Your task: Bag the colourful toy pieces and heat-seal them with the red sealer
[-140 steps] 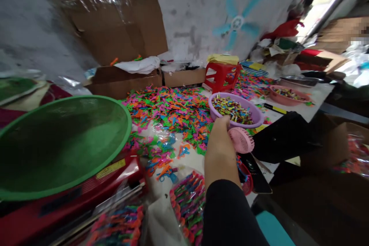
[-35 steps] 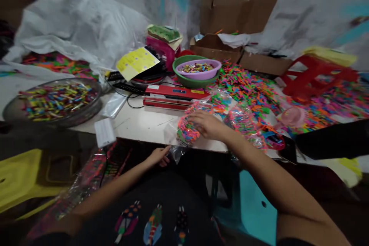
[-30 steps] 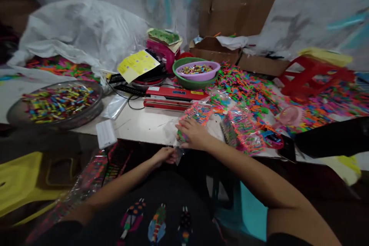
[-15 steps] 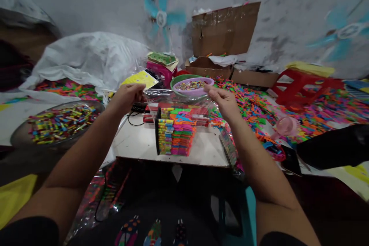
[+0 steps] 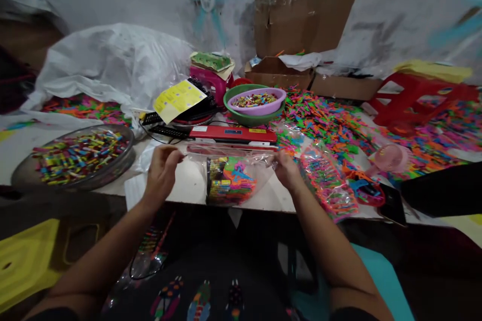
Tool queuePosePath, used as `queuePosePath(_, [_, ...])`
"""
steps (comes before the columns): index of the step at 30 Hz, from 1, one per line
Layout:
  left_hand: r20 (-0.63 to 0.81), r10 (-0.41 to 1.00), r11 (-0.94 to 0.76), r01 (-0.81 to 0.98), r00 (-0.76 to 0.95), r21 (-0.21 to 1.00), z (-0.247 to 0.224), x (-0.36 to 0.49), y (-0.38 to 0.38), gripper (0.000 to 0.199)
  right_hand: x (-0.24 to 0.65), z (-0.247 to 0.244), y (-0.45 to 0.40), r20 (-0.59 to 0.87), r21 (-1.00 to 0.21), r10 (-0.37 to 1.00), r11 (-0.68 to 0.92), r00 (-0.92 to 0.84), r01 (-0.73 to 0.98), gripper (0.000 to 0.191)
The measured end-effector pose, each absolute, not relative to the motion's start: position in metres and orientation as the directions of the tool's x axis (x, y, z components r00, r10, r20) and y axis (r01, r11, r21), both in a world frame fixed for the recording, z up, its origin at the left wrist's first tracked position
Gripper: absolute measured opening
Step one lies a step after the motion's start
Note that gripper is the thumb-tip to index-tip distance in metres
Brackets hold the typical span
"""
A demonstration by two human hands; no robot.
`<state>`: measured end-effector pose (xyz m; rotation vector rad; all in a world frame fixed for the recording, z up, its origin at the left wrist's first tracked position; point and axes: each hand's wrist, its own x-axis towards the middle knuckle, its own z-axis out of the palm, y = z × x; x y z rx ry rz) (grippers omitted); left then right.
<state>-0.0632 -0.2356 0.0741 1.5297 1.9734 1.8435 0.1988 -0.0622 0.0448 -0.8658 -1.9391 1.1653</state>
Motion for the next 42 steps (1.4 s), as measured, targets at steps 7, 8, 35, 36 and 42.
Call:
queuePosePath(7, [0.774, 0.542, -0.425, 0.901, 0.328, -0.084, 0.04, 0.011, -0.246, 0.032, 0.17, 0.051, -0.053, 0.035, -0.973, 0.739, 0.179, -0.673, 0.147, 0.043])
queuePosePath(8, [0.741, 0.606, -0.368, 0.928, 0.289, -0.061, 0.037, 0.015, -0.241, 0.036, 0.163, 0.049, -0.05, 0.047, -0.964, 0.693, 0.22, -0.719, 0.149, 0.039])
queuePosePath(35, [0.576, 0.8, -0.239, 0.969, 0.165, 0.055, 0.029, 0.001, -0.243, 0.026, 0.126, 0.019, -0.049, 0.171, -0.841, 0.444, 0.53, -0.88, 0.104, 0.049])
queuePosePath(36, [0.568, 0.806, -0.239, 0.969, 0.166, 0.056, 0.029, 0.0, -0.243, 0.025, 0.126, 0.022, -0.051, 0.144, -0.849, 0.399, 0.52, -0.906, 0.094, 0.05])
queuePosePath(42, [0.548, 0.822, -0.239, 0.967, 0.154, 0.085, 0.03, -0.005, -0.241, 0.024, 0.117, 0.029, -0.054, 0.16, -0.855, 0.415, 0.511, -0.895, 0.084, 0.048])
